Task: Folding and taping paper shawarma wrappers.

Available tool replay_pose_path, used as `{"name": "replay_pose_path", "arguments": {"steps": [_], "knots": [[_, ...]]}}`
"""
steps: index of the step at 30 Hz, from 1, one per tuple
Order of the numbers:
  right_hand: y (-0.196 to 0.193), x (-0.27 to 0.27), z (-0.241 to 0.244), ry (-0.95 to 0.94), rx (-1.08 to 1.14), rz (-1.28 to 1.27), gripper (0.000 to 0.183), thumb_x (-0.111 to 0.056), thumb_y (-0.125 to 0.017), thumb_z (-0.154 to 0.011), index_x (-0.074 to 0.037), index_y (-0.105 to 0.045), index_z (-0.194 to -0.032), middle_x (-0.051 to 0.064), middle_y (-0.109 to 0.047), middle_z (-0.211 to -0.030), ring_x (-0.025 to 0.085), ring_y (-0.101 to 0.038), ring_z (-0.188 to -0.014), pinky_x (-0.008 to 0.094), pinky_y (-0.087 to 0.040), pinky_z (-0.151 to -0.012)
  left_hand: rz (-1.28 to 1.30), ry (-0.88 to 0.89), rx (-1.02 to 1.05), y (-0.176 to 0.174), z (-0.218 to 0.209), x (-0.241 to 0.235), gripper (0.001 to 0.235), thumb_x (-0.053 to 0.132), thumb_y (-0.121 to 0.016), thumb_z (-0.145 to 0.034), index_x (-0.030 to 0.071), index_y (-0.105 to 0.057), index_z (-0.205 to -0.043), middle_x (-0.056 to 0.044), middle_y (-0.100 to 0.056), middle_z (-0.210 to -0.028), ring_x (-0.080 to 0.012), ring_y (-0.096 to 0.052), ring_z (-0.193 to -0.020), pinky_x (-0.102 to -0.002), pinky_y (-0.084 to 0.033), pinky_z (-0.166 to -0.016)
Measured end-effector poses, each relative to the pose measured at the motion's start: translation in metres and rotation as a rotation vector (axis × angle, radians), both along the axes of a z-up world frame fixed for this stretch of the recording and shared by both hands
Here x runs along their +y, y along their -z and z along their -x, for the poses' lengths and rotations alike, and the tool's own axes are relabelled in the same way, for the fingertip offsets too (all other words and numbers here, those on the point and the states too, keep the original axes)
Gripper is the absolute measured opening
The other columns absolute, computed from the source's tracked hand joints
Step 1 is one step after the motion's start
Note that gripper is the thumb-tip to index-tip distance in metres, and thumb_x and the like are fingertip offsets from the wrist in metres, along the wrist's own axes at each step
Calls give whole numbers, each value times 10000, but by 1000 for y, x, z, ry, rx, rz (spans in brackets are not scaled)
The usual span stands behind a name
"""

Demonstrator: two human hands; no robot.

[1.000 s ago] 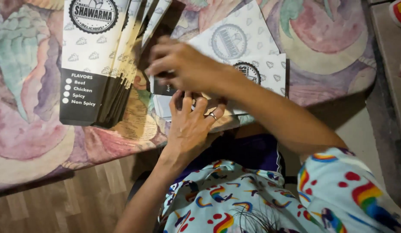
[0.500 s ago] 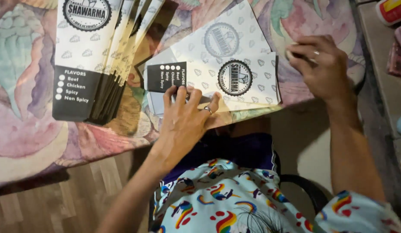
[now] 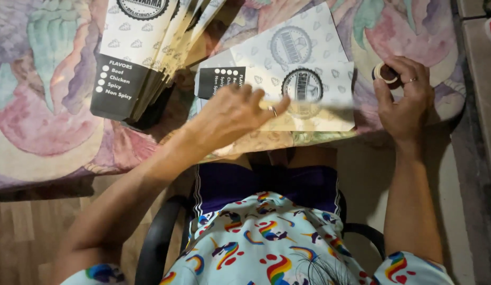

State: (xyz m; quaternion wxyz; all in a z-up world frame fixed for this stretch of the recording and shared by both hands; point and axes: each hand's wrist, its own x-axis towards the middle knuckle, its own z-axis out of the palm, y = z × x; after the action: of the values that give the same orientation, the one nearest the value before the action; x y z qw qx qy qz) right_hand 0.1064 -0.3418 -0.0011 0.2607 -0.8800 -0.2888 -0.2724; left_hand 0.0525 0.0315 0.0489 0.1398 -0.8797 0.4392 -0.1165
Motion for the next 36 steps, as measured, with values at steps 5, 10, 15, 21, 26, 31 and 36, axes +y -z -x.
{"name": "replay_pose_path", "arguments": {"steps": [5,10,15,21,26,31,36], "knots": [[-3,3,2,25,-2,7,350,139,-744,-994,133,-700,-1341,281,-676,-1301,436,-618,-1207,511,-521,-1007,245,-438,-531,6,-24,56,409,66,-548,-997,-44,-528,-1390,-178,-680,-1232,-250,-730,-1045,-300,-619,-771],[-4,3,3,26,10,-1,359,151,-768,-988,144,-694,-1339,284,-664,-1300,436,-610,-1211,513,-536,-999,704,-665,-293,-4,-30,178,229,-13,-631,-1127,61,-505,-950,-89,-497,-849,-268,-443,-765,-412,-332,-679],[2,-1,2,38,-26,10,363,133,-786,-975,149,-711,-1331,290,-677,-1299,442,-628,-1195,518,-543,-987,798,-413,-202,9,-10,199,308,-109,-793,-1023,-28,-637,-1275,-146,-591,-1156,-277,-492,-1024,-389,-395,-806],[4,-2,1,73,-48,45,365,104,-785,-998,121,-710,-1355,267,-671,-1308,438,-609,-1184,527,-540,-935,730,-1105,389,-53,4,139,698,492,-912,-845,90,-502,-1242,-189,-395,-1265,-398,-352,-1272,-616,-369,-1006],[6,-7,0,61,78,-150,434,123,-798,-884,109,-671,-1299,291,-504,-1475,453,-579,-1293,492,-565,-939,773,-966,229,-33,6,142,633,399,-922,-818,44,-527,-1162,-186,-530,-1159,-410,-524,-1091,-540,-431,-814],[-19,21,24,-47,145,-195,396,157,-858,-946,135,-669,-1294,214,-442,-1420,406,-515,-1336,499,-654,-914,721,-1046,258,-41,14,123,882,482,-901,-907,-47,-385,-1388,-309,-294,-1373,-478,-258,-1256,-658,-328,-1008],[-55,69,48,-317,200,120,284,-72,-900,-927,27,-761,-1153,223,-685,-1304,325,-623,-1176,420,-499,-1044,529,-691,-295,-5,40,82,980,728,-471,-1249,-160,-885,-1273,-480,-385,-1511,-627,-361,-1429,-676,-298,-1198]]}}
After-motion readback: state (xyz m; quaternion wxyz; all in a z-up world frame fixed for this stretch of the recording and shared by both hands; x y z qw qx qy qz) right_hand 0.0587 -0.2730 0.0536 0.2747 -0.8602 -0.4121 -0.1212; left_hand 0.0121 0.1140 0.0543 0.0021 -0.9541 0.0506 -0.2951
